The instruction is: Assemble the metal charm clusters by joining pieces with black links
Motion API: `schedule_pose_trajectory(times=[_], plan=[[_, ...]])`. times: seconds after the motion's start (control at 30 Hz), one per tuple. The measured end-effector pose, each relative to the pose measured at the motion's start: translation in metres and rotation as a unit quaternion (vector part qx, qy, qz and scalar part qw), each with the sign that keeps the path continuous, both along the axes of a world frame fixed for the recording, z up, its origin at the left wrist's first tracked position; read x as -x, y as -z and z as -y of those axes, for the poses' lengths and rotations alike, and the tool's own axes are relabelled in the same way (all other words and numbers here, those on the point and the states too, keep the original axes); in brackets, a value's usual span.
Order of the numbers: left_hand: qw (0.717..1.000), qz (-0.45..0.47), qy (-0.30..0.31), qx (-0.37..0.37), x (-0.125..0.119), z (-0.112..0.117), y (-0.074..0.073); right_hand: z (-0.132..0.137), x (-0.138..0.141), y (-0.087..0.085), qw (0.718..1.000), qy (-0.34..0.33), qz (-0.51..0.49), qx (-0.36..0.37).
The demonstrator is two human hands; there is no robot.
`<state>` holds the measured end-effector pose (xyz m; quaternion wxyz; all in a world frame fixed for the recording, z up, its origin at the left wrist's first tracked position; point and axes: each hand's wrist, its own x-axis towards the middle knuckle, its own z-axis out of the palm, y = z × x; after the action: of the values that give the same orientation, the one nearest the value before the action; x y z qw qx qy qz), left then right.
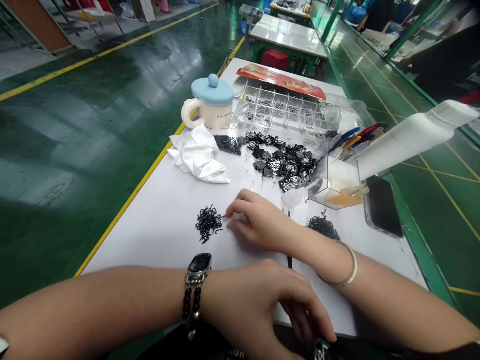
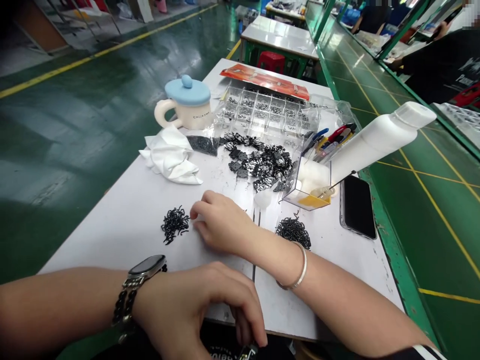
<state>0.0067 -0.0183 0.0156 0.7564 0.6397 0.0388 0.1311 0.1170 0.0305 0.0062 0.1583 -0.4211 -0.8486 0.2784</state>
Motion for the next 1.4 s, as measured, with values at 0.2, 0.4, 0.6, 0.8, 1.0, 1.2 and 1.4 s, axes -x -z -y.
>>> schedule_pose_trajectory(times=[0.2, 0.4, 0.6, 0.8, 1.0, 1.2, 1.4], plan=[[0.999, 0.017, -0.021, 0.031, 0.004, -0.002, -0.002, -0.021, 0.023, 0.007, 0.996, -0.044, 0.076, -0.013], [0.999, -0.013, -0.010, 0.042, 0.004, -0.002, -0.005, -0.016, 0.022, 0.005, 0.996, -0.037, 0.080, -0.009], [0.991, -0.044, -0.014, 0.125, 0.007, -0.003, -0.006, 0.000, -0.004, -0.013, 0.997, -0.001, -0.071, 0.004], [0.990, -0.060, -0.052, 0.116, 0.009, -0.009, -0.012, 0.031, -0.047, -0.031, 0.962, 0.086, -0.259, -0.015], [0.987, -0.058, -0.093, 0.120, 0.006, -0.015, -0.011, 0.069, -0.070, -0.044, 0.899, 0.243, -0.363, -0.027], [0.968, -0.054, -0.108, 0.220, 0.006, -0.017, -0.001, 0.092, -0.076, -0.034, 0.873, 0.219, -0.435, 0.011], [0.940, -0.062, -0.108, 0.317, 0.002, -0.018, 0.001, 0.087, -0.080, -0.033, 0.909, 0.184, -0.375, -0.004]])
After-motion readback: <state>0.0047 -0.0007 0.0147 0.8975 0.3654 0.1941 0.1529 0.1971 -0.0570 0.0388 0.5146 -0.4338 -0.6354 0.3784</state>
